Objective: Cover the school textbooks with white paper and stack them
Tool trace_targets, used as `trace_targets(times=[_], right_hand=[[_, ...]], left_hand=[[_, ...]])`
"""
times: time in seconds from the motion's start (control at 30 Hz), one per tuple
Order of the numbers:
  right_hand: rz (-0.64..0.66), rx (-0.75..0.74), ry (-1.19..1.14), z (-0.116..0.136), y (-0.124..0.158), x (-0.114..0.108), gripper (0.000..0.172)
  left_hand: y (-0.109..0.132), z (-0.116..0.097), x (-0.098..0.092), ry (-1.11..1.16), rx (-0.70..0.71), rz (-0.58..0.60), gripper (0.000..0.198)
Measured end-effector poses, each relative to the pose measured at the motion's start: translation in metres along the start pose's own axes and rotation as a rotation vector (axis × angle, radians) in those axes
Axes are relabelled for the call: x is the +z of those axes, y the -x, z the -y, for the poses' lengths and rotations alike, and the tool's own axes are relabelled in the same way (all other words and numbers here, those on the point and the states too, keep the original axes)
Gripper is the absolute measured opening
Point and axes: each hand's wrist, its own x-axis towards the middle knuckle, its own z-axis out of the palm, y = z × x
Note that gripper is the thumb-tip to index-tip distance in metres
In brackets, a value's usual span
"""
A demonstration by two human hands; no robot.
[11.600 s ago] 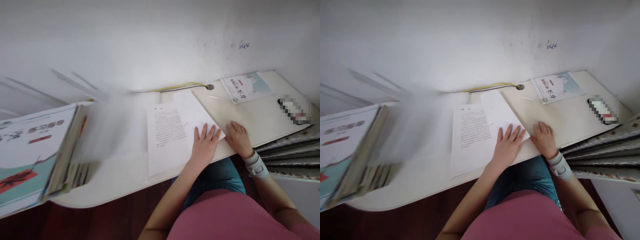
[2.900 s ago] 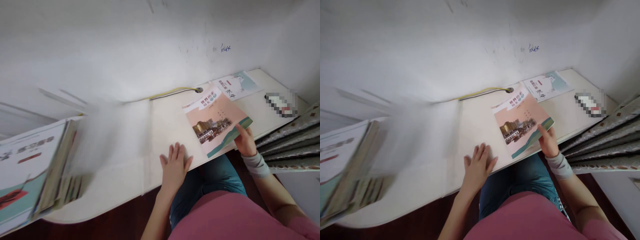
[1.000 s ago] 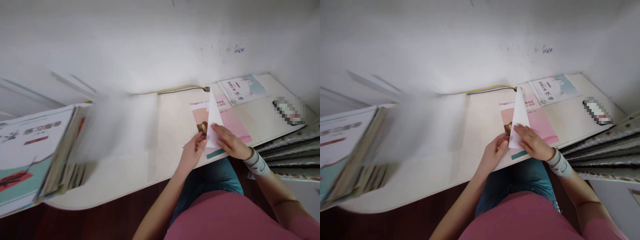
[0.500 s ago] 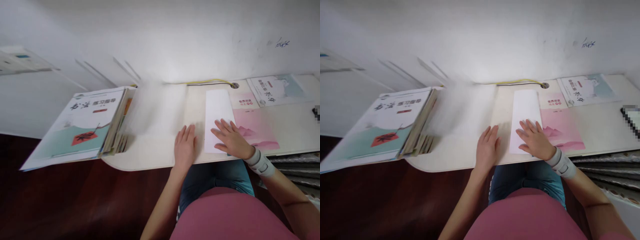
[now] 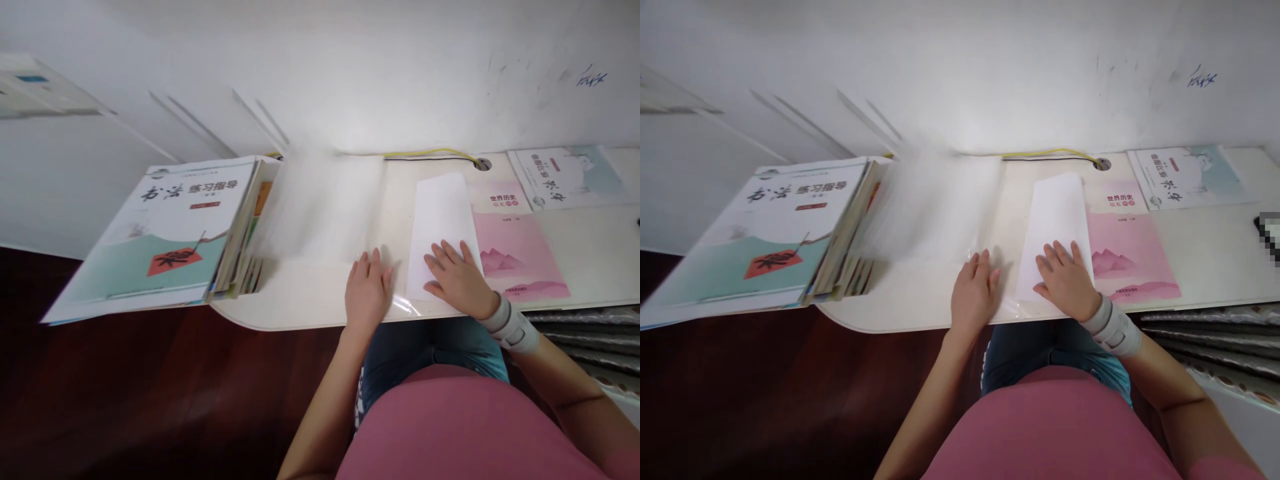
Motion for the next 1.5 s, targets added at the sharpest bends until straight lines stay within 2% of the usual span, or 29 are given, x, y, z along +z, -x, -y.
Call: trace_targets(times=[0.13,0.27,0.4,0.5,0.6,0.7,0.77,0.83,1.0,1.17,1.3,1.43,1.5], right_hand=[[0.027,-0.068,-0.013,0.016,0.001,-0.001,0.050],[0.014,-0.062,-0.024,0.029,0.005,0.001,0.051],[0.026,-0.119,-0.035,0.017,0.002,-0.008,0.044],[0.023,-0.189,-0.017,-0.011,-0.021,-0.024,0.040],[0.020,-0.199,0.060,-0.042,-0.063,-0.032,0.040],[0.142,-0.153,0.094,-0.061,-0.103,-0.023,0.044],[0.255,-0.137,0.093,-0.065,-0.117,-0.013,0.049],[0.311,-0.136,0.079,-0.064,-0.120,-0.006,0.055],[0.295,-0.133,0.090,-0.058,-0.107,-0.003,0.059],[0.300,-0.138,0.129,-0.059,-0.107,-0.009,0.058],[0.278,-0.131,0.156,-0.059,-0.110,-0.010,0.057],[0.262,-0.125,0.151,-0.059,-0.110,-0.009,0.057],[0.261,-0.115,0.145,-0.060,-0.110,-0.009,0.057]], left_hand=[[0.002,-0.002,-0.004,0.027,0.057,0.009,0.059],[0.001,-0.008,-0.010,0.046,0.270,0.085,0.050],[-0.001,-0.009,-0.013,0.069,0.434,0.184,0.041],[-0.001,-0.007,-0.014,0.086,0.449,0.196,0.040],[-0.002,-0.006,-0.015,0.087,0.450,0.213,0.039],[-0.002,-0.006,-0.017,0.087,0.443,0.227,0.039],[-0.002,-0.006,-0.017,0.096,0.437,0.235,0.040],[-0.003,-0.005,-0.017,0.106,0.427,0.243,0.042],[-0.003,-0.004,-0.012,0.089,0.388,0.257,0.060],[-0.002,-0.005,-0.014,0.024,0.387,0.306,0.055],[-0.024,-0.013,-0.024,-0.058,0.368,0.409,0.052],[-0.073,-0.032,-0.023,-0.193,0.209,0.530,0.061],[-0.099,-0.040,-0.018,-0.175,0.162,0.611,0.069]])
